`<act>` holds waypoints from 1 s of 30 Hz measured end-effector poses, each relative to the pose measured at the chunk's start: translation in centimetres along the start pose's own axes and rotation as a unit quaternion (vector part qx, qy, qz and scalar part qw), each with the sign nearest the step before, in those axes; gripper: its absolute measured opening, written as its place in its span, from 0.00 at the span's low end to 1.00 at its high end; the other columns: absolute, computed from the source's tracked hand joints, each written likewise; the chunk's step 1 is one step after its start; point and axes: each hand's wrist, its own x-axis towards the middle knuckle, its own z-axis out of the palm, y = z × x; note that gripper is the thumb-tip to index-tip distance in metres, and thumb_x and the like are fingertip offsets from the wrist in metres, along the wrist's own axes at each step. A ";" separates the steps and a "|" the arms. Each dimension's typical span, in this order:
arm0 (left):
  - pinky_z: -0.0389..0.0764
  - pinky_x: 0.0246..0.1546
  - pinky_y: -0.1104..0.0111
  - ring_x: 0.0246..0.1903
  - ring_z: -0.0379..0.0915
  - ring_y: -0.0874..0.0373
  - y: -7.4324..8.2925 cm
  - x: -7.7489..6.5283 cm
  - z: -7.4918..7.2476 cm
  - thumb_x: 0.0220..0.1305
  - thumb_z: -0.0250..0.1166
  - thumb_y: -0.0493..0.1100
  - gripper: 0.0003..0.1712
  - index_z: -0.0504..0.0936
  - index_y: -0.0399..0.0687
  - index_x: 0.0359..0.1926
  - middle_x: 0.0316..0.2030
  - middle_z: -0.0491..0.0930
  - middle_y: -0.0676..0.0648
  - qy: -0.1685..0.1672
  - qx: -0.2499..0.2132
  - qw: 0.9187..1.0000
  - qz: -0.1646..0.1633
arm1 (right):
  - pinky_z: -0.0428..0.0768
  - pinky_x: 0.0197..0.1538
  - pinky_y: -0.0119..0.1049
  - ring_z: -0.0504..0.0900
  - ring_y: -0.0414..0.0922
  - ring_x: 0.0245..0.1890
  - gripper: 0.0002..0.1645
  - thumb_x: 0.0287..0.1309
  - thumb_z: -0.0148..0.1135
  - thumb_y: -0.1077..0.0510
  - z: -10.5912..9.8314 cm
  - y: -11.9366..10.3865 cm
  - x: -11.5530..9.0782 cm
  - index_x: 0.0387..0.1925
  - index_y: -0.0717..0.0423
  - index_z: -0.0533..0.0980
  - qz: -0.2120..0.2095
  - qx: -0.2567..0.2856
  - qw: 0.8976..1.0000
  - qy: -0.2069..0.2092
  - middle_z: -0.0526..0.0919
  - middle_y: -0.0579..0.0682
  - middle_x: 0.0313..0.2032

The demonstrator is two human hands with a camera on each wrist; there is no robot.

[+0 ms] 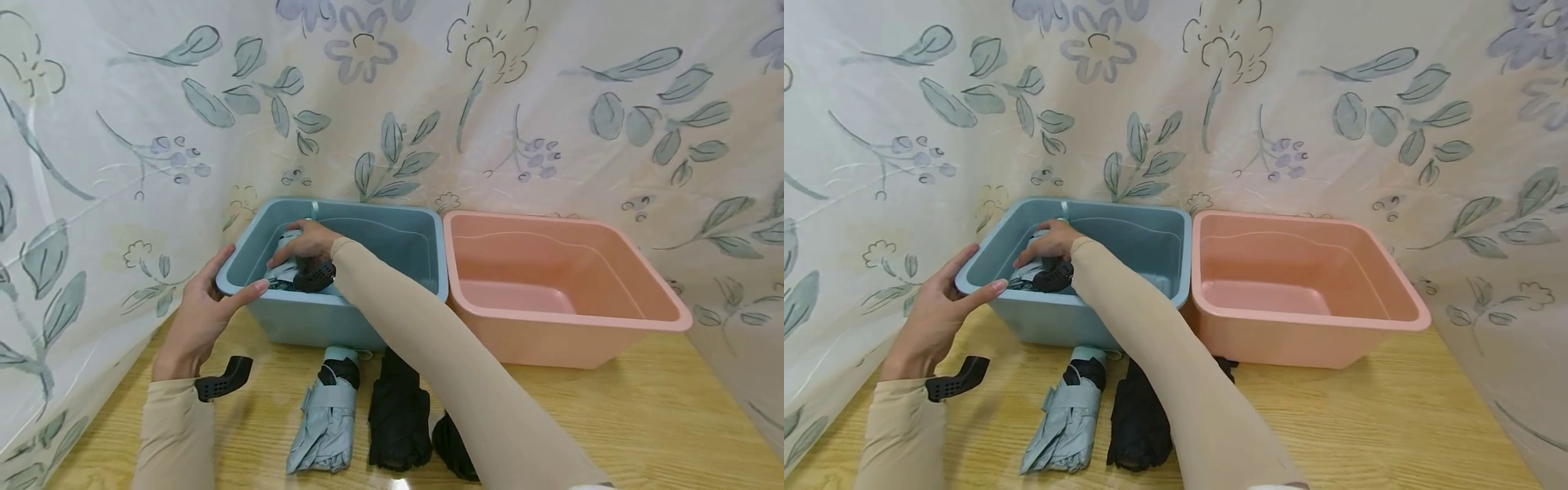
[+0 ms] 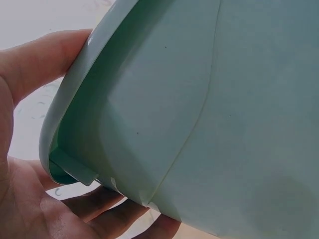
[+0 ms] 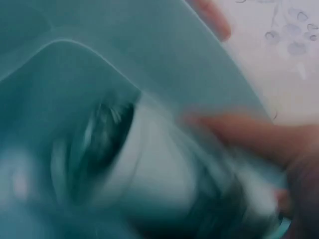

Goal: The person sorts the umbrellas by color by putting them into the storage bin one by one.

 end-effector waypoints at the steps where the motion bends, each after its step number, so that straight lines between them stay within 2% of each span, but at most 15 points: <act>1: 0.71 0.52 0.81 0.75 0.46 0.40 0.0 0.0 0.0 0.71 0.67 0.44 0.54 0.39 0.55 0.82 0.79 0.42 0.39 -0.001 -0.003 1.000 0.002 | 0.84 0.49 0.47 0.76 0.55 0.58 0.51 0.56 0.76 0.57 0.1 -0.1 0.1 0.76 0.49 0.60 0.003 -0.003 1.000 -0.001 0.67 0.58 0.67; 10: 0.71 0.51 0.82 0.75 0.46 0.39 -0.1 0.0 0.3 0.70 0.67 0.43 0.54 0.39 0.53 0.82 0.79 0.43 0.37 0.001 -0.013 1.000 0.010 | 0.82 0.54 0.50 0.75 0.58 0.61 0.51 0.55 0.77 0.58 0.8 -0.1 1.0 0.76 0.50 0.61 0.020 -0.023 0.999 -0.020 0.67 0.58 0.67; 17: 0.71 0.52 0.82 0.75 0.45 0.39 -0.1 0.0 0.3 0.71 0.67 0.43 0.53 0.39 0.54 0.82 0.79 0.42 0.37 -0.001 -0.015 1.000 0.011 | 0.80 0.57 0.46 0.74 0.57 0.64 0.54 0.57 0.76 0.53 0.6 0.1 1.7 0.79 0.50 0.56 0.020 -0.085 0.995 -0.052 0.62 0.55 0.73; 21: 0.70 0.53 0.82 0.75 0.46 0.40 -0.1 0.0 0.2 0.71 0.67 0.42 0.53 0.40 0.55 0.82 0.79 0.42 0.38 -0.002 -0.025 1.000 0.012 | 0.80 0.57 0.43 0.72 0.55 0.66 0.54 0.59 0.74 0.54 0.6 0.2 2.0 0.80 0.52 0.54 0.019 -0.102 0.992 -0.071 0.59 0.55 0.75; 25: 0.70 0.53 0.82 0.75 0.46 0.41 -0.1 -0.1 0.2 0.70 0.67 0.43 0.53 0.41 0.55 0.82 0.79 0.42 0.39 0.001 -0.020 1.000 0.008 | 0.80 0.57 0.41 0.72 0.51 0.67 0.54 0.59 0.73 0.54 0.6 0.3 2.1 0.79 0.54 0.54 0.019 -0.126 0.989 -0.079 0.61 0.54 0.75; 30: 0.70 0.53 0.82 0.75 0.47 0.41 0.0 -0.1 0.2 0.70 0.68 0.44 0.53 0.41 0.55 0.82 0.79 0.42 0.39 0.005 -0.015 1.000 0.006 | 0.78 0.59 0.40 0.73 0.52 0.66 0.54 0.58 0.74 0.54 0.8 0.1 2.4 0.79 0.56 0.54 0.018 -0.161 0.983 -0.086 0.62 0.54 0.74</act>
